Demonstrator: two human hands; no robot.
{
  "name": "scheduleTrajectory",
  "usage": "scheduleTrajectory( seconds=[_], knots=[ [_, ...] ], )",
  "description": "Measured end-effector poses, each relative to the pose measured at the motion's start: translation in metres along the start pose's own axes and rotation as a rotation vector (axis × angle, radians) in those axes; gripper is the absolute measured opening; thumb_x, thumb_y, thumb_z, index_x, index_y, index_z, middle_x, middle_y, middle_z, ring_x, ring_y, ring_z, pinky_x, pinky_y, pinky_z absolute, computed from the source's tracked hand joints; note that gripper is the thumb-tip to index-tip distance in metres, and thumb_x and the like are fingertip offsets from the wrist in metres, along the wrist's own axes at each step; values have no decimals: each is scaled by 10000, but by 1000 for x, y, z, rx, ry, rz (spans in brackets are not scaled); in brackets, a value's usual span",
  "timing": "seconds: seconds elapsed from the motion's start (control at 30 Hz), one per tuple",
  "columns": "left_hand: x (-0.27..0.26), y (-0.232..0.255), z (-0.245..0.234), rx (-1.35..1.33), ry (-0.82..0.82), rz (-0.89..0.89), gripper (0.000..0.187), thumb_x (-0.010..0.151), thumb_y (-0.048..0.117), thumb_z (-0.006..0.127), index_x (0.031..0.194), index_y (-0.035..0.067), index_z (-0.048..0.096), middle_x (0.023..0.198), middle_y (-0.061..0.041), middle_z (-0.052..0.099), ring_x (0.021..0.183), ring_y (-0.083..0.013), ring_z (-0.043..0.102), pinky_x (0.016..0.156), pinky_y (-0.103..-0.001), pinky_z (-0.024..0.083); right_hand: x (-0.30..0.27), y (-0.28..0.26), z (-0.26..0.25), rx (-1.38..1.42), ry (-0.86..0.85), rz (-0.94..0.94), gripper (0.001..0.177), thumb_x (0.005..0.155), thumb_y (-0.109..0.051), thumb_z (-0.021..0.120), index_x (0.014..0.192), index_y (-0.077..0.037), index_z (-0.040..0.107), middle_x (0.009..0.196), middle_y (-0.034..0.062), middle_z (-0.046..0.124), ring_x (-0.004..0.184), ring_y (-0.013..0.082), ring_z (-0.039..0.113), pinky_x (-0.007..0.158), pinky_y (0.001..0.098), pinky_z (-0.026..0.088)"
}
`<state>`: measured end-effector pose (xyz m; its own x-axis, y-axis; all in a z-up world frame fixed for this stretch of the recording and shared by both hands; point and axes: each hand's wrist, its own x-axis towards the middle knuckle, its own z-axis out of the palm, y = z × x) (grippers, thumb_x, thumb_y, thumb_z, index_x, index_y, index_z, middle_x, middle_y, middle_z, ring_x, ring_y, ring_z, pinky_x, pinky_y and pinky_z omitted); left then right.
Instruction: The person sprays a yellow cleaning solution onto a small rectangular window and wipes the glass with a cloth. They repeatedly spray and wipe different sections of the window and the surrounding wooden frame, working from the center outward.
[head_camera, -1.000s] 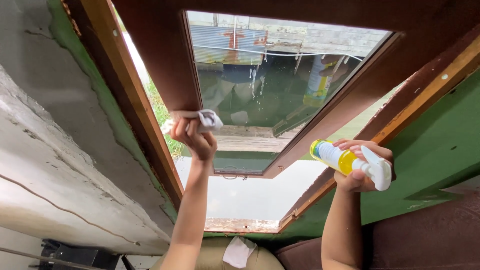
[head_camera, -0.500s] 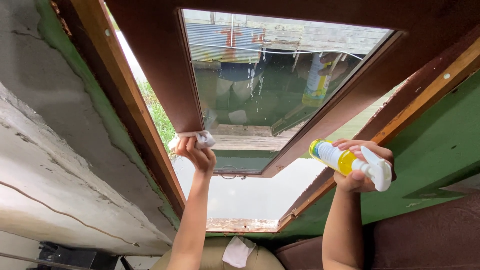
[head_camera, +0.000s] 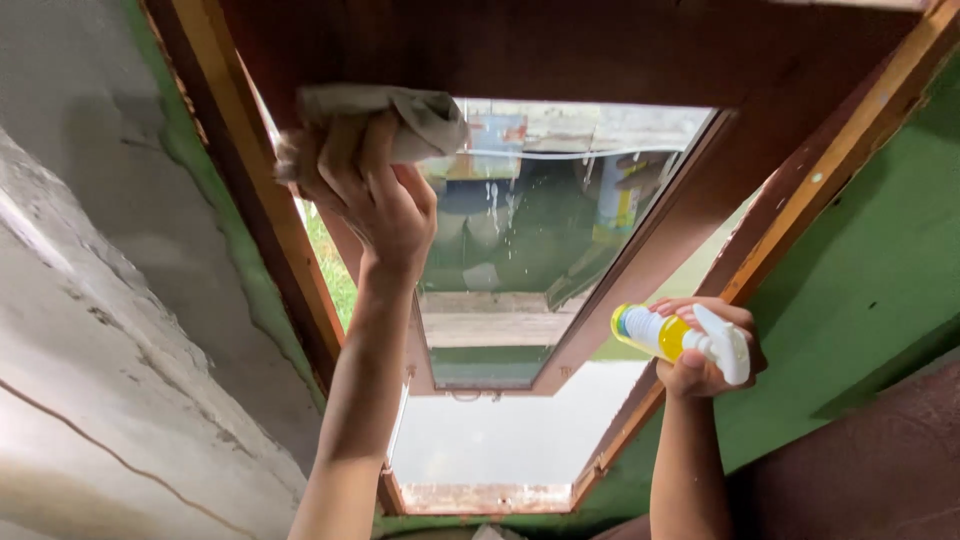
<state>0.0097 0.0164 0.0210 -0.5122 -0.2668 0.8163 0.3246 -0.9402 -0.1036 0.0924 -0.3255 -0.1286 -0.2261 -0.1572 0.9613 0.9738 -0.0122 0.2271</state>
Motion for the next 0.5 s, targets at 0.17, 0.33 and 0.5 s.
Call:
scheduleTrajectory(
  seconds=[0.17,0.33,0.5],
  knots=[
    [69,23,-13,-105,-148,-263,253,942,28,455,1095,75,651,1119,-115,604,1045,-339,552,1008,-497,367,21,-32,13,-26,40,173,430,1054,-376,530,995,48,490,929,180,533,651,297,656,582,437,638],
    [48,30,9,-186,-72,-263,289,907,1,407,1050,96,640,1084,-78,605,949,-291,527,914,-455,325,15,-28,12,-24,60,189,420,1040,-372,556,974,40,518,929,174,547,649,307,667,580,446,639],
    [94,83,5,-461,-115,26,245,903,-65,461,970,62,660,1015,-114,666,928,-216,625,828,-367,494,18,-29,12,-36,25,171,428,1055,-380,533,1013,46,509,951,170,537,653,299,674,595,437,645]
  ],
)
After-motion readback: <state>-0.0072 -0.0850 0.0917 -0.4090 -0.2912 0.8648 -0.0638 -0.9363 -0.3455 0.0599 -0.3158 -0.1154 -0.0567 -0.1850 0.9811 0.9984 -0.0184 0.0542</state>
